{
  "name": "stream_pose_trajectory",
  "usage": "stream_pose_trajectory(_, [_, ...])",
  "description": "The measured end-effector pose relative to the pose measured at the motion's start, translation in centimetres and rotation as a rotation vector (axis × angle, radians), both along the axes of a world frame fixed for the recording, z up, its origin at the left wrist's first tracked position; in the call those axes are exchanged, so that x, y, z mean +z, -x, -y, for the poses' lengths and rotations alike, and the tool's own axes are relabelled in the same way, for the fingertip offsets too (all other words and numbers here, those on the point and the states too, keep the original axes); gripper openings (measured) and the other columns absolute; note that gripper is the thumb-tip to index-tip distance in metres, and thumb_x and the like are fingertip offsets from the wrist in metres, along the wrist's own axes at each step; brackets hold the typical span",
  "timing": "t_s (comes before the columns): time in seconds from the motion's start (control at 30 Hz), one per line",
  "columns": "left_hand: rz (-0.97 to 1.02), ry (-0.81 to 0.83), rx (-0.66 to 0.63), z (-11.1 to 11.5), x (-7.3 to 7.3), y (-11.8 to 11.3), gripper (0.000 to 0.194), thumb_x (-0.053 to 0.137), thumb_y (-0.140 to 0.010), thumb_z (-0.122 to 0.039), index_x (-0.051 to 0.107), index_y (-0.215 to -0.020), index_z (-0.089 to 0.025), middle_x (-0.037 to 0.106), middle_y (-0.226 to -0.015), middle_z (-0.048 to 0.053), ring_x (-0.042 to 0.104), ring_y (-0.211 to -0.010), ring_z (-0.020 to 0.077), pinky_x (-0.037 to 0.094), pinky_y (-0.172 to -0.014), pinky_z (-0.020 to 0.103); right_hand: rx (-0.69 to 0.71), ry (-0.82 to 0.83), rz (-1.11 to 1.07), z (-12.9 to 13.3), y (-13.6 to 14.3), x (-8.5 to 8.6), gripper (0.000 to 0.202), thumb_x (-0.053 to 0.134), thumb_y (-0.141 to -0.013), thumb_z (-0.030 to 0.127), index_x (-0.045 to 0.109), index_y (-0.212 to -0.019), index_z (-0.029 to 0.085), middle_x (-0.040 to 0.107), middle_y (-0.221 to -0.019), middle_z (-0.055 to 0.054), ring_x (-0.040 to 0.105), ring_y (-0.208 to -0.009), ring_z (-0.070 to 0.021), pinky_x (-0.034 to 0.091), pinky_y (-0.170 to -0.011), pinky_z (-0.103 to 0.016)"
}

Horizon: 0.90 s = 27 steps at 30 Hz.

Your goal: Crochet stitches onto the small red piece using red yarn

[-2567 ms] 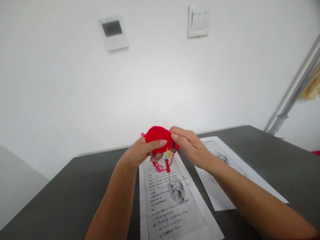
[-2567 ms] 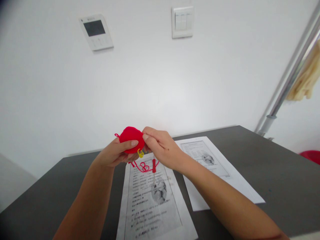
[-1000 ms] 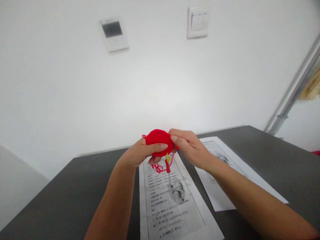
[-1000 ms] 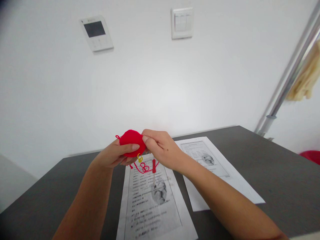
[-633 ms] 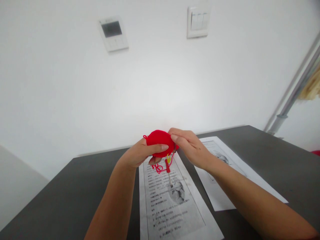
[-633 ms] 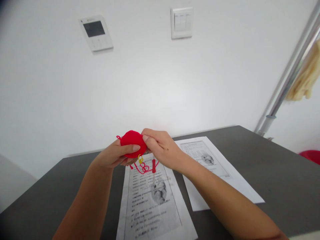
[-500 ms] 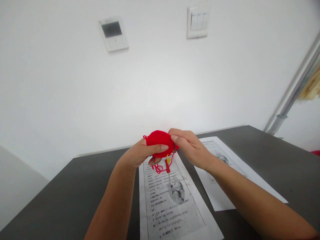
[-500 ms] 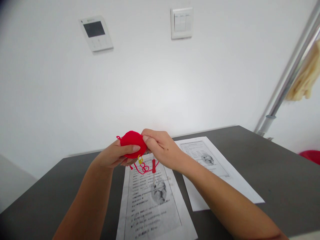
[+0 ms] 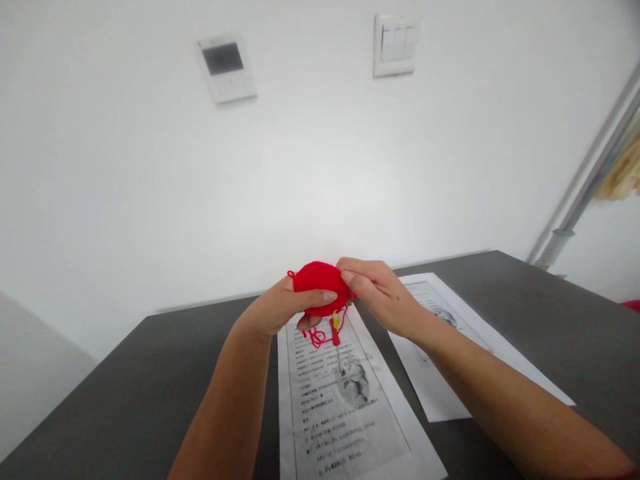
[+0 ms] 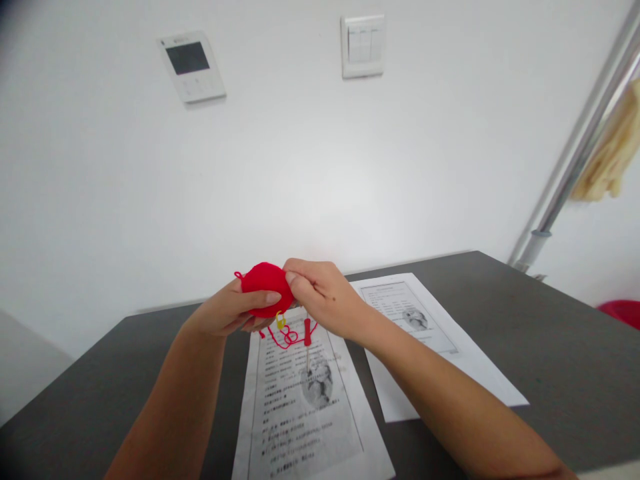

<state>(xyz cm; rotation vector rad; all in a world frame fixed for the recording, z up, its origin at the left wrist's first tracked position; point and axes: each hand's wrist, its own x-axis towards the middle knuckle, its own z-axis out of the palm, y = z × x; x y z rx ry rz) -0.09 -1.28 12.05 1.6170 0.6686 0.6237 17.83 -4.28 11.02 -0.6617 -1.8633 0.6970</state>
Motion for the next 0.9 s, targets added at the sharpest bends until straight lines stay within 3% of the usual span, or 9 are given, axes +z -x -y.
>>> stream_pose_trajectory(0.3, [0.117,-0.015,0.27,0.0,-0.09,-0.51,0.036,0.08,-0.06,-0.044,0.063,-0.063,-0.012,0.057,-0.053,0.0,0.045,-0.045,0.0074,0.031,-0.045,0.021,0.01,0.054,-0.117,0.18,0.07,0.07,0.026,0.038,-0.089,0.02,0.043,-0.063,0.02,0.044,-0.059,0.004,0.041,-0.055,-0.0099,0.033,-0.053,-0.024])
stream_pose_trajectory(0.47, [0.125,-0.007,0.282,0.04,-0.25,-0.37,0.036,0.081,-0.06,-0.045,0.067,-0.067,-0.013,0.058,-0.053,0.001,0.052,-0.047,0.0111,0.037,-0.046,0.023,0.036,0.07,-0.112,0.04,0.13,-0.09,0.027,0.038,-0.091,0.02,0.044,-0.064,0.02,0.046,-0.059,0.004,0.043,-0.055,-0.0098,0.034,-0.053,-0.025])
stream_pose_trajectory(0.67, [0.115,0.014,0.307,0.13,0.07,-0.29,0.034,0.081,-0.057,-0.042,0.065,-0.064,-0.012,0.058,-0.051,-0.001,0.05,-0.045,0.0091,0.038,-0.045,0.021,0.052,0.054,-0.1,-0.03,0.19,-0.16,0.03,0.039,-0.094,0.023,0.044,-0.065,0.02,0.046,-0.06,0.004,0.043,-0.056,-0.0098,0.035,-0.054,-0.025])
stream_pose_trajectory(0.9, [0.113,0.038,0.29,0.47,0.42,-0.43,0.029,0.08,-0.058,-0.036,0.068,-0.068,-0.012,0.065,-0.062,0.002,0.057,-0.055,0.0113,0.044,-0.053,0.022,0.036,0.049,-0.084,0.07,0.21,-0.17,0.028,0.039,-0.092,0.022,0.04,-0.064,0.02,0.042,-0.059,0.005,0.039,-0.054,-0.0096,0.032,-0.052,-0.024])
